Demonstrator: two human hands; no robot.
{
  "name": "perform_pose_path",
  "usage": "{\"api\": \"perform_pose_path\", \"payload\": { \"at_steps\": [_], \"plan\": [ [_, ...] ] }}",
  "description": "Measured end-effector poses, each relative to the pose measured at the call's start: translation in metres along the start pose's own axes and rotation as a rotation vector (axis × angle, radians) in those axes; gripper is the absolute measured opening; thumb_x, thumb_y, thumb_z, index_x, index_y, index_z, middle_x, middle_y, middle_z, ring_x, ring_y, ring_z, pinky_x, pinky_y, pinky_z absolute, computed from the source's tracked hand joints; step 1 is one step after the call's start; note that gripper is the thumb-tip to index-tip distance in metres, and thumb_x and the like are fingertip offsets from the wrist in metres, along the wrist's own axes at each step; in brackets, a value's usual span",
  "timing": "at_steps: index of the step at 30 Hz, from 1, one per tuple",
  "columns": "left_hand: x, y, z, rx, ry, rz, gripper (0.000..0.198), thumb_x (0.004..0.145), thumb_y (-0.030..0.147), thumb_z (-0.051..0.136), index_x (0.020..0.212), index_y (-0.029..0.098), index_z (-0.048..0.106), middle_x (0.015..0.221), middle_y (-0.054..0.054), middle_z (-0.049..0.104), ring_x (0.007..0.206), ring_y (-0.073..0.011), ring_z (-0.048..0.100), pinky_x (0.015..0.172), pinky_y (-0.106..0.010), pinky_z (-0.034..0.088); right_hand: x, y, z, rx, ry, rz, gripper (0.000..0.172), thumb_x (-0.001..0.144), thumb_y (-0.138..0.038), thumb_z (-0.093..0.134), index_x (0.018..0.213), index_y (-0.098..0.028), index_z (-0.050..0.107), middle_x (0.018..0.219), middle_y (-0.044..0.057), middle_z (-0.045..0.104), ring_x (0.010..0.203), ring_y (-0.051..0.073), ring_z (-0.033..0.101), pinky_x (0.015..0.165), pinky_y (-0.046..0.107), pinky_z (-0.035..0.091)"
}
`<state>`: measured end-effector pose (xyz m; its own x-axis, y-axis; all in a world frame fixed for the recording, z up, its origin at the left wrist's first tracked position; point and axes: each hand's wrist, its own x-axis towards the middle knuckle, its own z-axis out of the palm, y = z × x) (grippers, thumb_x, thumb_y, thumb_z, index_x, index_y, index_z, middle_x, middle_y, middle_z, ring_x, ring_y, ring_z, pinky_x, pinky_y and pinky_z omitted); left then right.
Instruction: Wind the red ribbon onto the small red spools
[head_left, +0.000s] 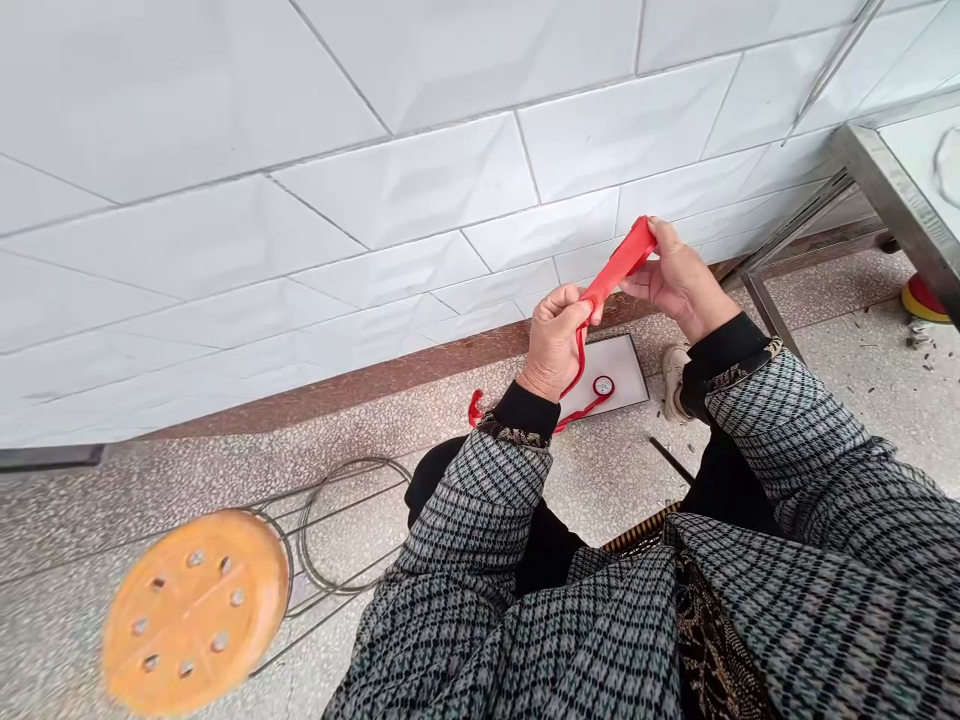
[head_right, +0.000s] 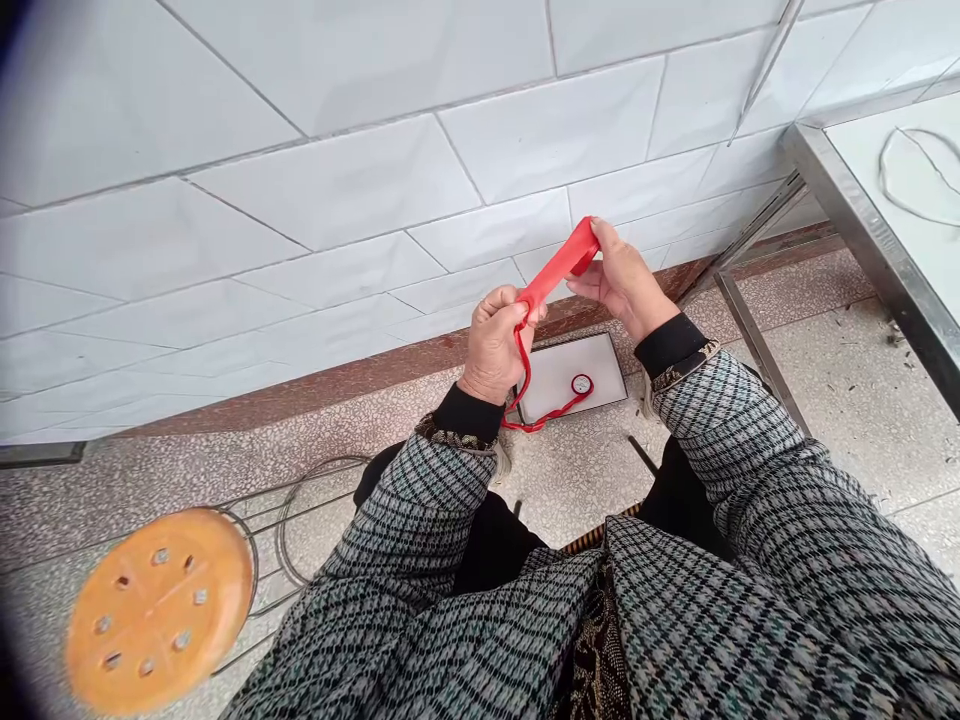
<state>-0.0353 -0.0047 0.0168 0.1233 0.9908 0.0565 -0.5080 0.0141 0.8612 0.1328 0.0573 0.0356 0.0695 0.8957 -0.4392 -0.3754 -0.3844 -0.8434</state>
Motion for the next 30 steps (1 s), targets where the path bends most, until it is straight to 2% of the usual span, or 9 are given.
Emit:
{"api": "perform_pose_path", "payload": {
  "at_steps": [4,7,11,14,17,20,23,25,30],
  "plan": [
    [-0.004,-0.006,0.003,0.074,0.029,-0.026,0.032,0.074,0.022,0.077,0.065,0.021,0.046,0.085,-0.001,0.069,0.078,-0.0123,0.060,0.080,-0.029,0.049,0.001,0.002,-0.004,-0.004,-0.004,0.010,0.053,0.094,-0.075,0.066,0.103,-0.023,0.061,0.088,0.006,0.070,0.078,0.018,0.072,0.072,0.032,0.067],
    [-0.005,-0.011,0.004,0.102,0.052,0.006,0.029,0.072,0.014,0.072,0.062,0.019,0.045,0.096,-0.003,0.073,0.083,-0.0108,0.061,0.079,-0.027,0.046,0.000,0.000,-0.005,-0.022,-0.020,-0.002,0.055,0.094,-0.078,0.064,0.101,-0.023,0.059,0.091,0.008,0.070,0.081,0.019,0.073,0.076,0.033,0.068],
    [-0.002,-0.017,0.005,0.066,0.137,-0.038,0.027,0.068,0.009,0.064,0.063,0.019,0.039,0.077,0.002,0.061,0.070,-0.0087,0.054,0.070,-0.025,0.041,-0.005,-0.004,-0.003,-0.015,-0.057,0.041,0.054,0.094,-0.078,0.064,0.101,-0.025,0.057,0.087,0.006,0.069,0.079,0.020,0.073,0.075,0.036,0.069],
    [0.000,-0.022,0.006,0.012,0.222,-0.118,0.024,0.063,0.008,0.059,0.077,0.022,0.047,0.067,0.007,0.049,0.061,-0.0090,0.048,0.065,-0.025,0.039,-0.009,-0.005,0.001,-0.058,-0.100,0.078,0.055,0.093,-0.079,0.063,0.102,-0.025,0.058,0.082,0.004,0.069,0.074,0.020,0.072,0.071,0.036,0.068],
    [0.002,-0.026,0.006,0.037,0.234,-0.154,0.032,0.061,0.012,0.057,0.091,0.023,0.059,0.066,0.006,0.051,0.059,-0.0105,0.045,0.062,-0.027,0.036,-0.012,-0.006,0.003,-0.091,-0.129,0.095,0.057,0.094,-0.082,0.060,0.100,-0.025,0.057,0.082,0.005,0.072,0.070,0.019,0.073,0.067,0.033,0.067],
    [0.001,-0.028,0.005,0.083,0.212,-0.175,0.026,0.065,0.021,0.058,0.090,0.023,0.066,0.062,0.004,0.049,0.057,-0.0125,0.040,0.058,-0.029,0.032,-0.013,-0.006,0.005,-0.061,-0.114,0.114,0.058,0.095,-0.083,0.059,0.097,-0.024,0.056,0.081,0.005,0.073,0.067,0.018,0.072,0.064,0.032,0.066],
    [0.000,-0.027,0.006,0.096,0.219,-0.136,0.016,0.076,0.037,0.065,0.083,0.023,0.064,0.064,0.003,0.051,0.057,-0.0117,0.038,0.056,-0.029,0.030,-0.015,-0.008,0.007,-0.018,-0.097,0.144,0.052,0.099,-0.076,0.059,0.096,-0.024,0.057,0.078,0.004,0.073,0.066,0.018,0.072,0.064,0.032,0.065],
    [-0.001,-0.026,0.008,0.113,0.223,-0.091,0.026,0.075,0.044,0.076,0.080,0.023,0.061,0.070,0.003,0.054,0.059,-0.0098,0.040,0.058,-0.028,0.032,-0.015,-0.010,0.008,-0.006,-0.095,0.154,0.048,0.101,-0.072,0.058,0.098,-0.024,0.058,0.077,0.003,0.073,0.066,0.018,0.073,0.066,0.033,0.066],
    [0.000,-0.023,0.004,0.225,0.175,-0.031,0.029,0.076,0.038,0.084,0.078,0.021,0.060,0.071,0.005,0.054,0.063,-0.0086,0.042,0.062,-0.026,0.035,-0.018,-0.013,0.009,-0.040,-0.091,0.148,0.048,0.099,-0.074,0.060,0.102,-0.025,0.059,0.077,0.002,0.073,0.065,0.018,0.072,0.066,0.033,0.066]
  ]
}}
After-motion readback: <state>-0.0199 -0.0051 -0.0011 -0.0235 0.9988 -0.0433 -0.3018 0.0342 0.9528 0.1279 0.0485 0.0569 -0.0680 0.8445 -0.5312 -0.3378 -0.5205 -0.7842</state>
